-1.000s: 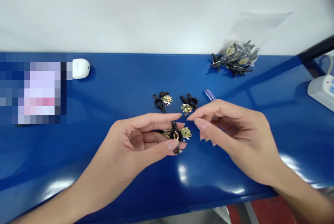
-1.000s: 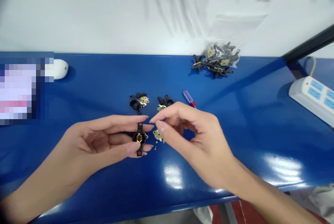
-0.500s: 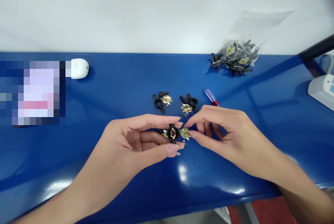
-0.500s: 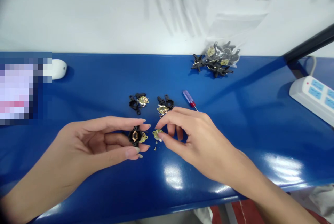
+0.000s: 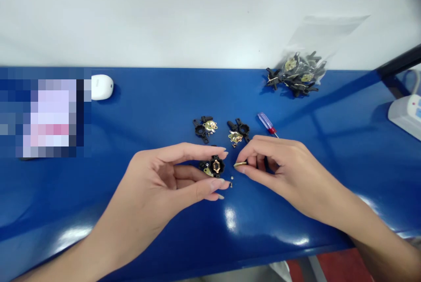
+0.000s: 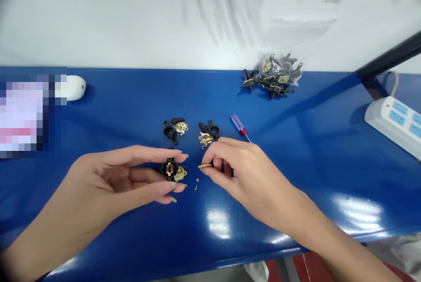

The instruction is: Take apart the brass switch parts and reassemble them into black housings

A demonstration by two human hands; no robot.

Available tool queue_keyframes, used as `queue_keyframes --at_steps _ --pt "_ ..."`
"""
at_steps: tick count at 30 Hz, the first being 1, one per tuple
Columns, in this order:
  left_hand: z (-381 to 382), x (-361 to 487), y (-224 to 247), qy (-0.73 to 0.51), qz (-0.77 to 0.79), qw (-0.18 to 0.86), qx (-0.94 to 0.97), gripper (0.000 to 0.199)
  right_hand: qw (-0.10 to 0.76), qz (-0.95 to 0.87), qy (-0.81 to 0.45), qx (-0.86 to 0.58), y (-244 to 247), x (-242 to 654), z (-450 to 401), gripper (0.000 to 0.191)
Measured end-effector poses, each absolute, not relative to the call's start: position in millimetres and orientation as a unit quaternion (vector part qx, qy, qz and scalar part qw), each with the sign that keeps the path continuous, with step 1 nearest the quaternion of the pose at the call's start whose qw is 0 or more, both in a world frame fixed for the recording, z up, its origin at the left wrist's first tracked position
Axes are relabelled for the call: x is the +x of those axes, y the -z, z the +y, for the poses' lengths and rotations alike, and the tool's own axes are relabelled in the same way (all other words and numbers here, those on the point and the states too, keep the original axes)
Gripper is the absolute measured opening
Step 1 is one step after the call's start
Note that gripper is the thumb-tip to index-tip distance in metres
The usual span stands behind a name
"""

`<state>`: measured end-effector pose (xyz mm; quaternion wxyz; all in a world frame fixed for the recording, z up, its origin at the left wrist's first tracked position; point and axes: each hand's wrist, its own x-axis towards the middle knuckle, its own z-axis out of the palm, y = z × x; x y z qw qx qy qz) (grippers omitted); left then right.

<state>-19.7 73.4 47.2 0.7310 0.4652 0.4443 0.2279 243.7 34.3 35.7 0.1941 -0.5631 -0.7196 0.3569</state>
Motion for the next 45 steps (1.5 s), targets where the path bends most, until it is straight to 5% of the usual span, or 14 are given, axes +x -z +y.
queue_keyframes --at_steps 12,22,28,45 --pt "72 -21 -46 -0.229 0.431 0.731 0.477 0.037 0.357 -0.583 -0.481 -0.549 -46 242 28 0.009" --pt "72 -20 -40 -0.229 0.435 0.724 0.483 0.042 0.355 -0.581 -0.533 -0.501 -50 239 27 0.022" --pt "71 -23 -39 -0.22 0.435 0.724 0.488 0.044 0.417 -0.501 -0.564 -0.508 -45 235 29 0.016" --pt "71 -17 -42 -0.202 0.422 0.719 0.514 0.034 0.42 -0.509 -0.583 -0.473 -46 227 26 0.005"
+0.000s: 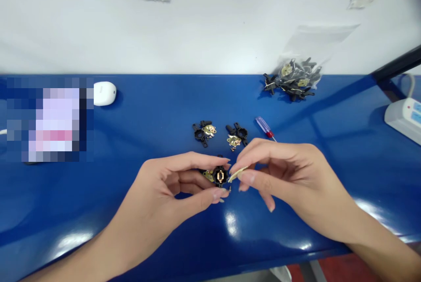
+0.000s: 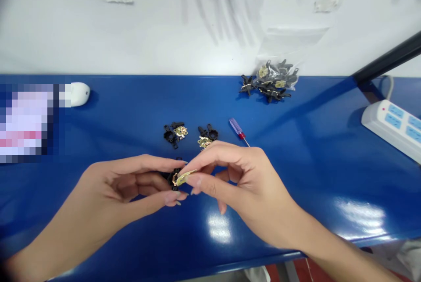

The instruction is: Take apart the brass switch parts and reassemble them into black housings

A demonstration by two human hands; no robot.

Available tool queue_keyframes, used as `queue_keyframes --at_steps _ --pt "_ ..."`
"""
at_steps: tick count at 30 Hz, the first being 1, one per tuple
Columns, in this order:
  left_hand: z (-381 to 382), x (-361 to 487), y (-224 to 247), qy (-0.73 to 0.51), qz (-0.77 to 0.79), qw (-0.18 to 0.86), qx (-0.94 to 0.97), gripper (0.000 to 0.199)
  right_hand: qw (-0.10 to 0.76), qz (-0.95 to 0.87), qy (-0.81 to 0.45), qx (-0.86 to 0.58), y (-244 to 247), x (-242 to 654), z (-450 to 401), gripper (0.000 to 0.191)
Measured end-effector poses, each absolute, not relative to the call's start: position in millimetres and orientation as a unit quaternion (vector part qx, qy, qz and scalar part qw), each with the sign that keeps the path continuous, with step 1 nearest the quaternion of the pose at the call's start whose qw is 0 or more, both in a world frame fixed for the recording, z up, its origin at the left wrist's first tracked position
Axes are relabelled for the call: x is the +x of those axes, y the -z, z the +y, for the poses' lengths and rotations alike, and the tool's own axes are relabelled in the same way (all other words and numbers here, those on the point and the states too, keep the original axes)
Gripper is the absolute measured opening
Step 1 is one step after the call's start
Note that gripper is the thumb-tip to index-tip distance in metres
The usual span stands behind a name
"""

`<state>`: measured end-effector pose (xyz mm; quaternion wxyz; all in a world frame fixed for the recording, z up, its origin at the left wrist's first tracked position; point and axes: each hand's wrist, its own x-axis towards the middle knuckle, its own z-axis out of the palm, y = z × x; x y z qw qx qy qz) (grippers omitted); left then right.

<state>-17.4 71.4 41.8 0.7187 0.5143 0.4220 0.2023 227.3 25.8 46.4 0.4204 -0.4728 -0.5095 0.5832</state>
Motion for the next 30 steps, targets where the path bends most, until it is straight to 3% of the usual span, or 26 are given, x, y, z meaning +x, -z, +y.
queue_keyframes --at_steps 5,13,20,30 --pt "71 -16 -41 -0.198 0.411 0.726 0.514 0.032 0.442 -0.477 -0.577 -0.495 -43 220 21 0.022" --pt "69 -17 -38 -0.212 0.398 0.733 0.51 0.034 0.441 -0.483 -0.555 -0.514 -42 215 19 0.011" --pt "69 -15 -40 -0.229 0.398 0.726 0.512 0.034 0.456 -0.472 -0.551 -0.516 -42 217 21 0.021" --pt "67 -12 -42 -0.241 0.399 0.736 0.49 0.038 0.468 -0.502 -0.52 -0.508 -39 213 18 0.012"
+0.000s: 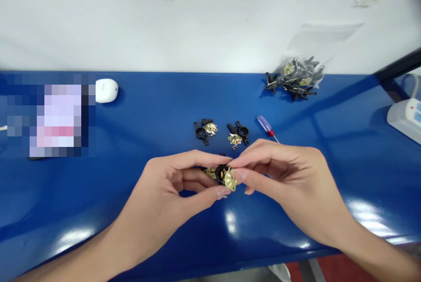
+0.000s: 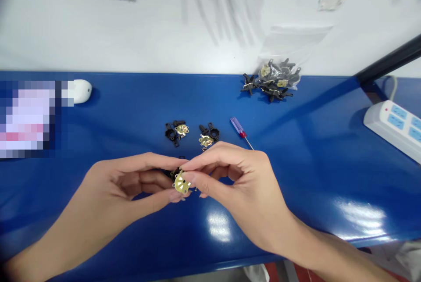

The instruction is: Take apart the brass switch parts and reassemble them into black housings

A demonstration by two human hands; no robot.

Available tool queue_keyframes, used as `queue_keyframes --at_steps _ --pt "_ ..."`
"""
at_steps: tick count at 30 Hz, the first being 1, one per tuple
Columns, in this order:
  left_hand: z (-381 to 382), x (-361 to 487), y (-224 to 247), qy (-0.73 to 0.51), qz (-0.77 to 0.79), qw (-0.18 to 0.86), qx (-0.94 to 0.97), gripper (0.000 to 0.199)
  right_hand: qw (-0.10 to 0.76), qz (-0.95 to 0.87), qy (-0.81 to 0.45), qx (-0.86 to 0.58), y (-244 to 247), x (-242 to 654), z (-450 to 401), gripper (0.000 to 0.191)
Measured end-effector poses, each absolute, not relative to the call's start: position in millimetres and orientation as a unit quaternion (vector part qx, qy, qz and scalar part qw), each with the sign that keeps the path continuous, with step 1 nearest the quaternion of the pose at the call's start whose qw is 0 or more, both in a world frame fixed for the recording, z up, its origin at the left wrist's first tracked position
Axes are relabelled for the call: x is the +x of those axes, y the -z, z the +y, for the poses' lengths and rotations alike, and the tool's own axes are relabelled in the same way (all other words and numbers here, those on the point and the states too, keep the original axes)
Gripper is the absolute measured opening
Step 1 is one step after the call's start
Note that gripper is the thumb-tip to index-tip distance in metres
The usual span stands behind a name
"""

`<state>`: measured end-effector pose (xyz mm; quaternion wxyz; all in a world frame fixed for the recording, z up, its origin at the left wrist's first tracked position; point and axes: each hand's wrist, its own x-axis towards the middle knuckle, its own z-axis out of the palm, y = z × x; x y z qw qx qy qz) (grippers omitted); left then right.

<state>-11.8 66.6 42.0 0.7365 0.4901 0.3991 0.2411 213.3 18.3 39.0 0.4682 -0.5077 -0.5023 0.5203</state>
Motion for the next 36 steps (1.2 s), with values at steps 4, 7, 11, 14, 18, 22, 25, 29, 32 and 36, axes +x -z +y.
queue_keyframes --at_steps 4,7,11,14,18,22,25,29,32,36 --pt "66 -10 -43 -0.239 0.405 0.744 0.476 0.039 0.476 -0.526 -0.465 -0.53 -38 209 17 0.004" --pt "65 -9 -43 -0.248 0.396 0.747 0.473 0.032 0.481 -0.53 -0.458 -0.527 -37 207 16 0.005" --pt "64 -9 -43 -0.248 0.393 0.749 0.472 0.035 0.486 -0.542 -0.439 -0.527 -33 205 15 0.007" --pt "64 -9 -42 -0.249 0.398 0.744 0.475 0.037 0.482 -0.571 -0.389 -0.538 -32 203 13 0.01" --pt "65 -9 -41 -0.254 0.401 0.739 0.478 0.032 0.47 -0.604 -0.338 -0.547 -33 202 11 0.011" --pt "64 -11 -39 -0.242 0.403 0.733 0.492 0.039 0.462 -0.633 -0.3 -0.544 -33 202 10 0.012" --pt "63 -12 -39 -0.235 0.408 0.724 0.503 0.04 0.456 -0.65 -0.28 -0.539 -32 202 11 0.013" --pt "62 -11 -41 -0.238 0.418 0.704 0.522 0.04 0.449 -0.662 -0.263 -0.54 -33 203 11 0.013" --pt "63 -11 -42 -0.242 0.428 0.691 0.531 0.038 0.445 -0.668 -0.265 -0.535 -33 204 11 0.013" --pt "66 -11 -44 -0.243 0.425 0.717 0.496 0.033 0.44 -0.672 -0.27 -0.531 -33 205 11 0.012"
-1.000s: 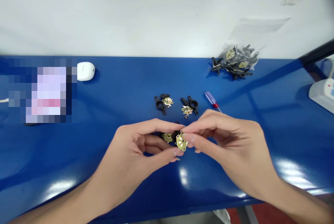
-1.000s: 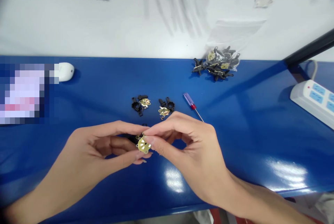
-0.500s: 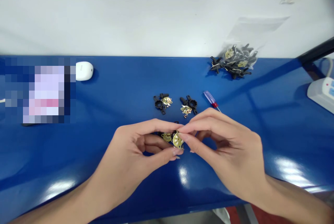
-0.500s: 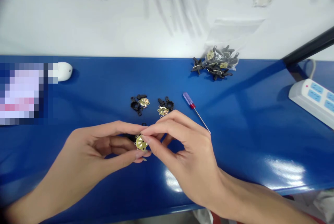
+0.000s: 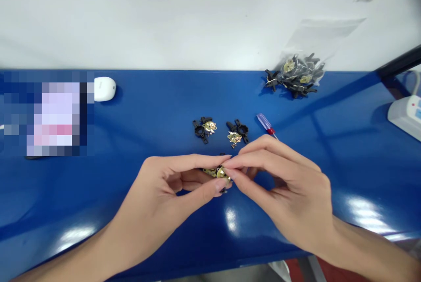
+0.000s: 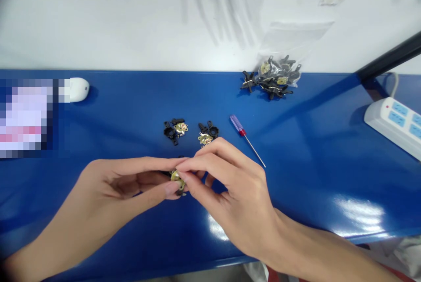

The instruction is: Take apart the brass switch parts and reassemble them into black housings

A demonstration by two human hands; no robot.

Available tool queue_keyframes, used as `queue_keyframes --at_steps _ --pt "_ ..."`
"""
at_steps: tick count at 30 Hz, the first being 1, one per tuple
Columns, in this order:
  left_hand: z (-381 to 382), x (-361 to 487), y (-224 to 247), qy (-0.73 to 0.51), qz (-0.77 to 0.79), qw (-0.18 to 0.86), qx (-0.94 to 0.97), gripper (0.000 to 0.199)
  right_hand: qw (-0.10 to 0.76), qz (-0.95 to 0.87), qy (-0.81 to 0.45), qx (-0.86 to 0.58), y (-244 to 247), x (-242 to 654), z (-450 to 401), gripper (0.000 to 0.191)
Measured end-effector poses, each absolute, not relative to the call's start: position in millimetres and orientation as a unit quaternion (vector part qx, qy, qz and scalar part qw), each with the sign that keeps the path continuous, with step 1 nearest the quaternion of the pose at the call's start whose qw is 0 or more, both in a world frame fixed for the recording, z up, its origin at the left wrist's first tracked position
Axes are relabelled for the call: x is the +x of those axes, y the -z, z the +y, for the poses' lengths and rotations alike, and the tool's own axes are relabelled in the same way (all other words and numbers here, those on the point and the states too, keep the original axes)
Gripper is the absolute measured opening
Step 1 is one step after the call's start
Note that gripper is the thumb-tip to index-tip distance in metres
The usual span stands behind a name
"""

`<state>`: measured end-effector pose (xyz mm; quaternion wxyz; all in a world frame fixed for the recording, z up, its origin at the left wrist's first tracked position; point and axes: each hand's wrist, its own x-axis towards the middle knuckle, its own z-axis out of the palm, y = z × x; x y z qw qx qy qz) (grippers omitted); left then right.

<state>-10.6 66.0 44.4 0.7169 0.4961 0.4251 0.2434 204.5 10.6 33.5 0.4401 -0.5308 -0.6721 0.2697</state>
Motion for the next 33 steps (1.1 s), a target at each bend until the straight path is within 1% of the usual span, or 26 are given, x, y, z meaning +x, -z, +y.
queue_keyframes --at_steps 4,11,16,25,31,33 --pt "68.4 -11.0 -44.7 -0.235 0.405 0.759 0.452 0.033 0.444 -0.671 -0.275 -0.526 -33.9 205.1 10.7 0.011" --pt "67.6 -10.5 -43.6 -0.235 0.392 0.774 0.438 0.035 0.444 -0.639 -0.335 -0.531 -33.0 206.3 10.7 0.007" --pt "67.4 -8.6 -44.0 -0.239 0.397 0.771 0.436 0.031 0.444 -0.641 -0.329 -0.533 -30.7 207.2 9.6 0.007" --pt "66.2 -8.8 -42.3 -0.238 0.39 0.781 0.425 0.03 0.443 -0.646 -0.324 -0.531 -30.3 206.1 8.3 0.008" --pt "65.5 -10.0 -40.8 -0.246 0.385 0.773 0.441 0.024 0.452 -0.649 -0.31 -0.528 -31.0 205.2 8.5 0.009" --pt "65.6 -10.1 -39.8 -0.245 0.385 0.773 0.44 0.025 0.457 -0.648 -0.312 -0.524 -31.3 205.2 8.4 0.01"
